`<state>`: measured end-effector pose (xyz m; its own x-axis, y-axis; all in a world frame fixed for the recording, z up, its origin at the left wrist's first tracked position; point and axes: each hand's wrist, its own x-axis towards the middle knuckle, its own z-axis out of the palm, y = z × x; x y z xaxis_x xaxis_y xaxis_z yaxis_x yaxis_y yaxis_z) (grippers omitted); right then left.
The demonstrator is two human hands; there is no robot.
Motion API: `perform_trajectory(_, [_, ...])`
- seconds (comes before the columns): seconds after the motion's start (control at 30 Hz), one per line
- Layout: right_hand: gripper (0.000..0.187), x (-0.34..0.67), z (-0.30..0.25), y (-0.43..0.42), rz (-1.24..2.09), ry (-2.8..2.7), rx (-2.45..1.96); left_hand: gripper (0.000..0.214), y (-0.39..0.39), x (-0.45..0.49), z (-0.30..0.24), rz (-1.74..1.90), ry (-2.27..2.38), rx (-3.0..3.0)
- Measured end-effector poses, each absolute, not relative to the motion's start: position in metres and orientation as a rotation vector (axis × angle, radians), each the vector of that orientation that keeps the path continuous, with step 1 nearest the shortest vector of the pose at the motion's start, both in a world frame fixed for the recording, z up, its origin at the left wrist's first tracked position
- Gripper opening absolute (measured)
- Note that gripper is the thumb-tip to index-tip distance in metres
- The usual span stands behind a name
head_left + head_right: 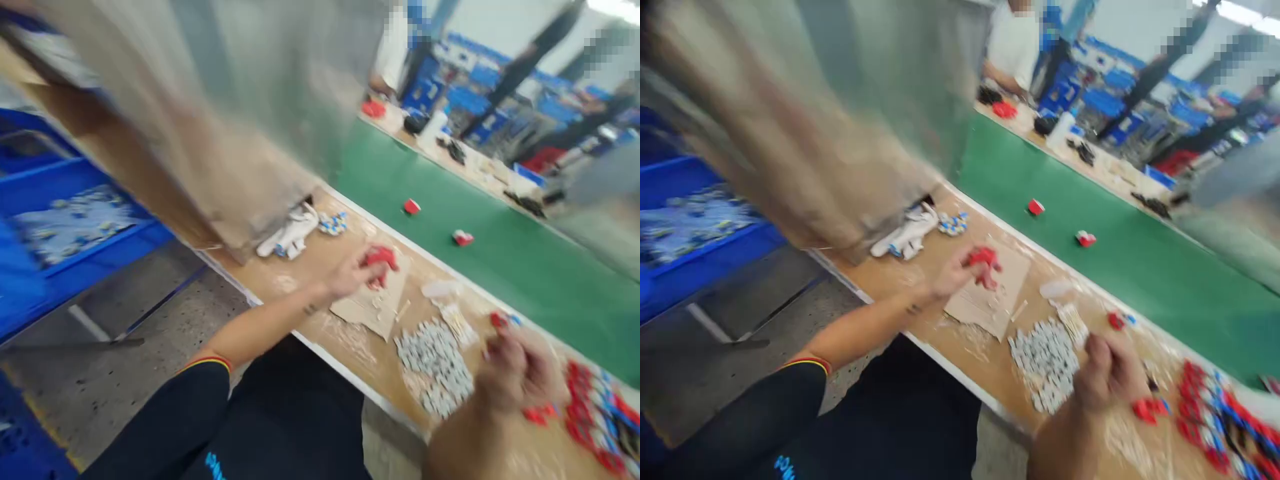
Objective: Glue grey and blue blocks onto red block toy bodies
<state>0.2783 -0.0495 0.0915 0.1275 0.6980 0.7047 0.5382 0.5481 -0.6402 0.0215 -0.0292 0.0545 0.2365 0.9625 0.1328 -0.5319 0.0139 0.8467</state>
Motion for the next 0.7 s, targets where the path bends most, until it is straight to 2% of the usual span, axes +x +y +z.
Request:
perform_trajectory(0.07, [0.030, 0.300, 0.072, -0.062, 0.074, -1.498, -1.144, 0.047, -0.006, 0.023, 0.052, 1.265, 0.679, 0.981])
perform_trajectory(0.13, [0.026, 0.306, 0.056, -0.063, 0.082, -1.541, -1.183, 0.039, 0.012, 0.022, 0.049, 1.266, 0.729, 1.011])
perform_trajectory(0.27, [0.011, 0.291, 0.038, -0.054, 0.239, -1.836, -1.156, 0.036, 0.022, 0.017, 0.039, 1.295, 0.717, 1.018])
perform_trajectory(0.37, [0.014, 0.278, 0.034, -0.054, 0.347, -2.079, -1.096, 0.026, 0.019, 0.015, 0.026, 1.263, 0.783, 0.939])
perform_trajectory(0.5, [0.022, 0.271, 0.027, -0.054, 0.401, -2.288, -1.065, 0.027, 0.015, 0.010, 0.014, 1.150, 0.826, 0.845])
perform_trajectory(0.7, [0.010, 0.270, 0.018, -0.047, 0.482, -2.305, -1.033, 0.024, 0.012, 0.001, 0.019, 1.087, 0.781, 0.726])
